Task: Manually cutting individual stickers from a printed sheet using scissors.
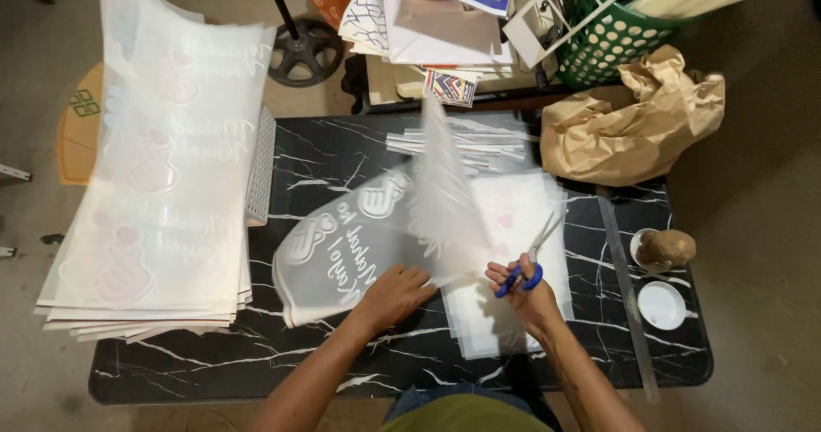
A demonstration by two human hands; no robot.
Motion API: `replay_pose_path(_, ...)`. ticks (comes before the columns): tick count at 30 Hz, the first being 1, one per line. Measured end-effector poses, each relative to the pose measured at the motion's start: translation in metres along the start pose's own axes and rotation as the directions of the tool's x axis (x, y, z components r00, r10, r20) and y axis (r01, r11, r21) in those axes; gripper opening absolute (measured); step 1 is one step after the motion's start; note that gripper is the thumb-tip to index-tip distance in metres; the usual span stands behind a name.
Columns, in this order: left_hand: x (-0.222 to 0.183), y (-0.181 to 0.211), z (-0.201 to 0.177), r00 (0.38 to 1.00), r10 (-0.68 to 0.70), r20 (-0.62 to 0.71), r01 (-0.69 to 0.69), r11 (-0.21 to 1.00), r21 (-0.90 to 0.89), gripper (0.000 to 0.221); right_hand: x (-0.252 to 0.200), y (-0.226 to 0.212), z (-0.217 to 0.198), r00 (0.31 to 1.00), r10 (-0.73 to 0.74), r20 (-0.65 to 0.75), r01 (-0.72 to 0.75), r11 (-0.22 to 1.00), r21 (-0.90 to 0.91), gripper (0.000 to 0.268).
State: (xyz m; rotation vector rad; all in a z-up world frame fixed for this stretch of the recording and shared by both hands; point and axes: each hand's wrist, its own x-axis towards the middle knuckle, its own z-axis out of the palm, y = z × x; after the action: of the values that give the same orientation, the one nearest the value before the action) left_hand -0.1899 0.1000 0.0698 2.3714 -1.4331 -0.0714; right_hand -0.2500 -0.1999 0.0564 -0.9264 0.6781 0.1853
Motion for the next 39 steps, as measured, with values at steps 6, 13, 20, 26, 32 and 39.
replay_pose_path(6, -0.032, 0.001, -0.019, 0.989, -0.144, 0.026, 0.146, 0.985, -0.095, 0.036, 0.026, 0.017, -0.064, 0.984, -0.012, -0.178, 0.018, 0.999, 0.031, 0.049)
replay_pose_path(13, -0.06, -0.003, -0.011, 0.947, -0.322, 0.015, 0.322, 0.945, -0.059, 0.02, 0.034, 0.009, -0.101, 0.919, -0.166, -0.357, 0.048, 0.947, -0.316, 0.053)
replay_pose_path(20, -0.076, 0.007, -0.007, 0.992, -0.117, -0.044, 0.118, 0.993, 0.029, 0.025, 0.028, -0.003, -0.104, 0.934, -0.14, -0.33, 0.116, 0.989, -0.09, 0.051)
replay_pose_path(26, -0.077, 0.012, 0.007, 0.997, -0.049, -0.065, 0.052, 0.997, 0.05, 0.021, 0.036, 0.004, -0.14, 0.928, -0.155, -0.338, 0.122, 0.986, -0.118, 0.046)
replay_pose_path(32, -0.076, 0.023, 0.026, 0.995, -0.063, -0.083, 0.07, 0.994, 0.079, 0.02, 0.003, -0.01, -0.143, 0.868, -0.303, -0.392, 0.162, 0.921, -0.354, 0.045)
replay_pose_path(39, -0.059, 0.023, 0.021, 0.903, -0.234, -0.362, 0.187, 0.969, -0.16, 0.025, -0.017, -0.006, -0.137, 0.925, -0.174, -0.339, -0.007, 0.882, -0.471, 0.036)
